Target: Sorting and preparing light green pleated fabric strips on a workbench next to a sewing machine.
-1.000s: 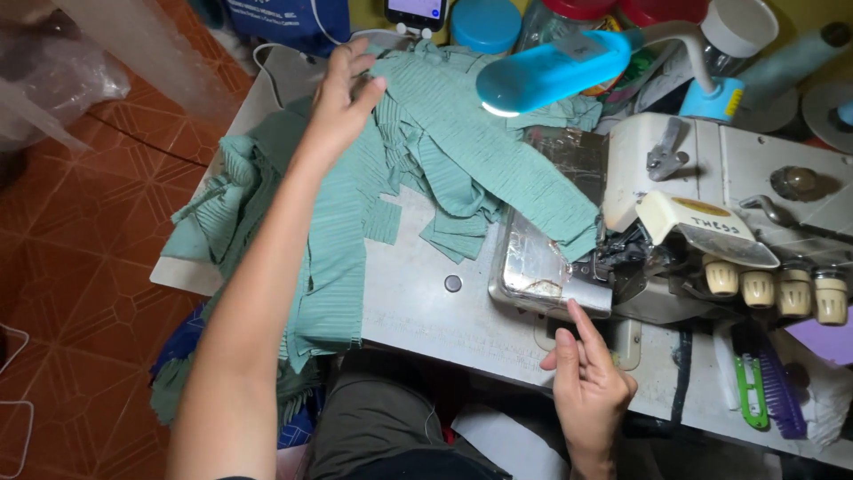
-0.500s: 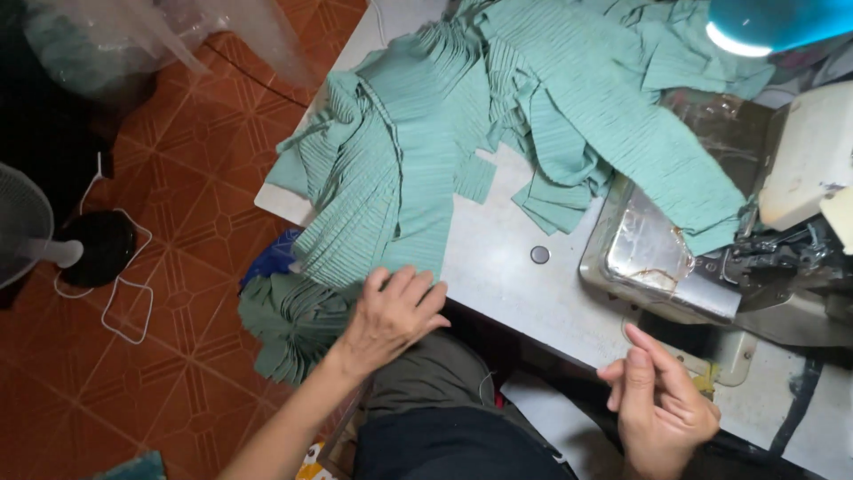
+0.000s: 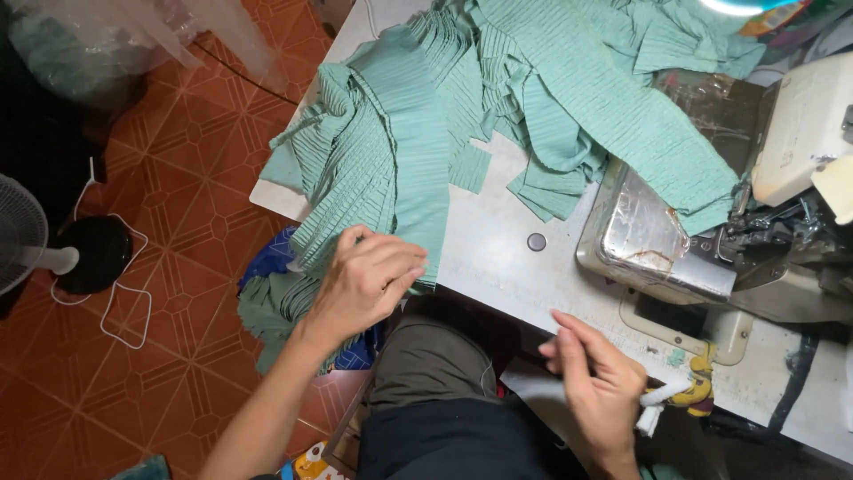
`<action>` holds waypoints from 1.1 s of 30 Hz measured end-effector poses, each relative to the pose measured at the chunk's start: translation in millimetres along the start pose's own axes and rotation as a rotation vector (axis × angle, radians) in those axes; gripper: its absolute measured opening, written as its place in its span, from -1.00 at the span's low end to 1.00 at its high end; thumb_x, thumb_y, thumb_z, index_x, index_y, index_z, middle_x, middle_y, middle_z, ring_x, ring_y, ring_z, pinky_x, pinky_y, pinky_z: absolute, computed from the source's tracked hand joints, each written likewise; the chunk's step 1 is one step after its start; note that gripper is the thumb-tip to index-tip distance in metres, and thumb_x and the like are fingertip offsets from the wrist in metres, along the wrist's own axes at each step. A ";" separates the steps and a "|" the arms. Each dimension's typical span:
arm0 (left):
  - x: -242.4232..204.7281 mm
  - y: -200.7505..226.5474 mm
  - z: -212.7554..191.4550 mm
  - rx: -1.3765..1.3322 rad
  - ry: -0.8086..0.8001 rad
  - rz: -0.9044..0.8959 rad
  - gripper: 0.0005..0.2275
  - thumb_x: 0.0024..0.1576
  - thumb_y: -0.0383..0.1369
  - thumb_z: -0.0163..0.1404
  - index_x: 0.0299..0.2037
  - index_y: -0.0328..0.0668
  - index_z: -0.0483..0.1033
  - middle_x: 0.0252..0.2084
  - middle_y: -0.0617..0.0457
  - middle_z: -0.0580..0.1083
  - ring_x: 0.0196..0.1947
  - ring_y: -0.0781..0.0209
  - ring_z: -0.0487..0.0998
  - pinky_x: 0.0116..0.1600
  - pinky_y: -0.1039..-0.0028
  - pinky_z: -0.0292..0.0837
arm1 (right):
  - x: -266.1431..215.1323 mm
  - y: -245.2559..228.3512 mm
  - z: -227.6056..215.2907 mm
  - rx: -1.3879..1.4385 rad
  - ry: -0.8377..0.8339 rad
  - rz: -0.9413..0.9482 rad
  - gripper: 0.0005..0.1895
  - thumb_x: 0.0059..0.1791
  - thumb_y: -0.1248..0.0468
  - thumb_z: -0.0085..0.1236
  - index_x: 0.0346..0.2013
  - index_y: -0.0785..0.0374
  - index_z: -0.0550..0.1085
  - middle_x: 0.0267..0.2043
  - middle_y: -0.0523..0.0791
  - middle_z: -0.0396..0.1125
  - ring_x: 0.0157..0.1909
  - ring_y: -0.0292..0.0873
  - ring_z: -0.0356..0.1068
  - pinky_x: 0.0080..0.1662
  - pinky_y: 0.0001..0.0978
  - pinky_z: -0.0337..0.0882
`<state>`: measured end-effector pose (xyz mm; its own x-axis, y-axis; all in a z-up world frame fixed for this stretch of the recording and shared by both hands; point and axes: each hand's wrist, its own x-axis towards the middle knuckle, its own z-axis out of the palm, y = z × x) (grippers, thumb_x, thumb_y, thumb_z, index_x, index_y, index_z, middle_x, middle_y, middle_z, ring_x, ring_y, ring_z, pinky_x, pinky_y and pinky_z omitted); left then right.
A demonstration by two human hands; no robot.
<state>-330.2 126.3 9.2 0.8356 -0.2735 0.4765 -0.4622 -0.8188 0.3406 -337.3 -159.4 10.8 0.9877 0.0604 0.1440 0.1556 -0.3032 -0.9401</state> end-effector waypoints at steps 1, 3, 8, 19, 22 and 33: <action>6.2 2.4 -2.9 0.027 0.003 -0.026 -0.92 0.20 -0.38 -0.01 -0.22 -0.09 0.55 -0.29 0.15 0.58 -0.25 0.22 0.57 -0.02 0.38 0.18 | 2.2 -2.0 5.2 -0.018 -0.039 -0.001 -0.80 -0.03 0.40 0.04 -0.14 0.32 0.54 -0.45 -0.05 0.50 -0.44 -0.31 0.50 -0.24 -0.60 0.53; 20.8 -1.1 -5.4 0.048 0.044 -0.020 -0.90 0.23 -0.36 -0.09 -0.25 -0.14 0.46 -0.30 0.09 0.53 -0.29 0.22 0.51 -0.06 0.38 0.25 | 18.2 -2.6 14.3 -0.023 -0.111 -0.165 -0.77 -0.04 0.39 0.07 -0.10 0.34 0.49 -0.26 -0.03 0.46 -0.26 -0.23 0.46 -0.11 -0.50 0.47; 83.9 42.4 -7.4 0.141 0.280 0.349 -0.79 0.27 -0.31 -0.18 -0.35 -0.04 0.50 -0.54 0.20 0.20 -0.58 0.23 0.23 -0.43 0.43 0.21 | 74.2 -24.1 41.8 0.092 -0.169 -0.655 -0.30 -0.17 0.37 0.29 0.20 0.47 0.22 0.25 0.16 0.22 0.27 0.26 0.19 0.24 0.19 0.18; 71.8 -10.3 43.3 0.118 0.102 -0.126 -0.36 0.15 0.19 -0.24 0.08 -0.33 0.32 0.02 -0.25 0.38 0.06 -0.17 0.38 0.12 -0.05 0.20 | 104.6 -1.6 34.2 0.287 -0.408 -0.489 -0.79 -0.12 0.35 0.23 -0.20 0.29 0.58 -0.12 0.02 0.48 0.04 0.15 0.43 0.15 0.06 0.29; 65.8 -11.5 41.8 0.319 0.036 -0.098 -0.33 0.15 0.12 -0.17 0.17 -0.47 0.29 0.19 -0.35 0.31 0.27 -0.21 0.24 0.29 -0.13 -0.07 | 97.5 1.8 32.4 0.351 -0.438 -0.349 -0.77 -0.05 0.39 0.06 -0.13 0.40 0.54 -0.08 0.12 0.46 0.03 0.13 0.43 0.11 0.04 0.33; 51.8 -25.6 66.9 0.429 -0.182 -0.146 -0.19 0.15 0.18 -0.18 0.43 -0.23 -0.16 0.48 -0.24 -0.17 0.48 -0.14 -0.23 0.37 -0.26 -0.33 | 42.1 46.8 -41.7 0.534 -0.128 0.051 -0.49 0.14 0.09 -0.37 0.21 0.41 0.24 -0.14 -0.06 0.33 -0.46 -0.31 0.12 -0.48 -0.44 0.01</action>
<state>-255.2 99.3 -29.1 0.9385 -0.1928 0.2864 -0.2043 -0.9788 0.0106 -287.9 -210.7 -14.3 0.9792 0.1837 0.0866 0.0463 0.2136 -0.9758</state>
